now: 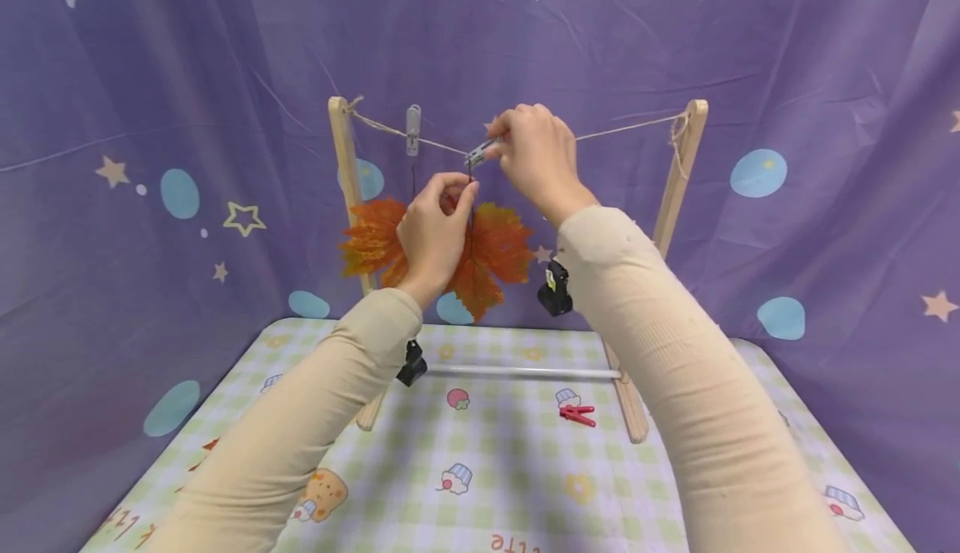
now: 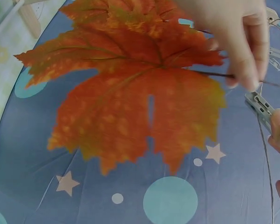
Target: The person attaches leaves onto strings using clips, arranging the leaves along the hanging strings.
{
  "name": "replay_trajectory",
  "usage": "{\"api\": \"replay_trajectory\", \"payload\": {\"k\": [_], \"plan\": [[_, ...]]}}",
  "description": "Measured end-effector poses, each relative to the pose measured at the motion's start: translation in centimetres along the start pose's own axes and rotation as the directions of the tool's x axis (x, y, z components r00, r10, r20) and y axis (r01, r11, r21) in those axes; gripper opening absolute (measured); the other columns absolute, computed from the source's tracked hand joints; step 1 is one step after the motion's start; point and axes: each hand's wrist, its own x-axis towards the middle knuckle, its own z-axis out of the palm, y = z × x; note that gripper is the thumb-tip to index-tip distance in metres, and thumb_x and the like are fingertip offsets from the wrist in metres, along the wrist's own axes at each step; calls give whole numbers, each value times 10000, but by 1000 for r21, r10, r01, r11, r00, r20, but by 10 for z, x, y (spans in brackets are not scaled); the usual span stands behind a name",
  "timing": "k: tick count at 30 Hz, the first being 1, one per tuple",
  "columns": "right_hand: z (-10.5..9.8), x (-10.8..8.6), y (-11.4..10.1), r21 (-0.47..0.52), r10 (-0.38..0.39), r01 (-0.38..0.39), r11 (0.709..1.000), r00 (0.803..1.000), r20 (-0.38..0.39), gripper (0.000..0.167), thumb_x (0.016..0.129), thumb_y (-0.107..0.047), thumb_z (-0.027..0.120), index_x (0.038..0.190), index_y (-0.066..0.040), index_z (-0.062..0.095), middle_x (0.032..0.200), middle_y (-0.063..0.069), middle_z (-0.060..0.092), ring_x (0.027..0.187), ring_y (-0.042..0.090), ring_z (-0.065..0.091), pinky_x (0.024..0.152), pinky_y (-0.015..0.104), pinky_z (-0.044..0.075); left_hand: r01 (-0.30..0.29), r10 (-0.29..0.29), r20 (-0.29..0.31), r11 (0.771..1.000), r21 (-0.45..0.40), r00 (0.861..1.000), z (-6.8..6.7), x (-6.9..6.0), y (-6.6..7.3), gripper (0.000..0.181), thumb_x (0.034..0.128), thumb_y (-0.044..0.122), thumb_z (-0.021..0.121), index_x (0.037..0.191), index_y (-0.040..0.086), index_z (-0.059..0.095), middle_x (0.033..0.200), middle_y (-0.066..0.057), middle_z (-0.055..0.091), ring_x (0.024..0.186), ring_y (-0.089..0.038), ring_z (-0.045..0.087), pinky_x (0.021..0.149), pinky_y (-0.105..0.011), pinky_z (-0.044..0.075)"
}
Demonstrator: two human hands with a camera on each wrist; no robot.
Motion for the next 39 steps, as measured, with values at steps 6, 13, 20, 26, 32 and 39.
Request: {"api": "replay_trajectory", "payload": {"k": [6,13,20,26,32,39], "plan": [[2,-2,0,6,-10,10,1000,1000,8,242,917,-234,736,1135,-131,755,1042,52,673,986,253,568,822,422,462,-31,31,6,999,-42,999,-6,-4,9,237,975,416,625,1059,214,719,888,112,703,664,-72,541,589,-289,415],[1,-2,2,2,-19,19,1000,1000,1,243,912,-233,741,1132,-132,755,1047,54,676,990,258,574,821,422,462,1,1,47,999,-46,999,-7,-12,8,236,980,407,621,1064,209,716,900,108,704,672,-80,540,606,-286,411],[0,-1,1,-1,-24,24,1000,1000,20,243,912,-239,740,1131,-136,756,1072,45,683,1011,254,583,833,425,469,4,-4,24,1000,-8,1000,-5,-19,-6,210,974,389,637,1044,208,717,901,93,714,677,-95,565,587,-304,424],[-2,-1,1,-2,-37,37,999,998,50,240,913,-237,735,1134,-144,759,1093,42,688,1028,252,587,834,439,477,11,-12,49,1000,12,999,-2,-28,-19,193,971,377,645,1042,214,717,938,97,716,678,-102,560,601,-318,416],[-4,0,4,9,-104,103,995,990,92,226,905,-216,746,1112,-126,765,1081,51,685,1014,260,581,845,462,475,53,-56,89,998,42,994,-2,-34,-29,195,977,378,636,1064,220,711,962,98,717,687,-111,565,635,-329,420],[-10,5,5,-34,-169,176,984,975,141,211,900,-189,749,1091,-99,764,1068,62,690,1025,274,593,855,480,476,39,-46,91,996,79,995,1,-32,-35,150,957,356,671,1033,238,725,917,99,717,696,-110,590,606,-337,437]]}}
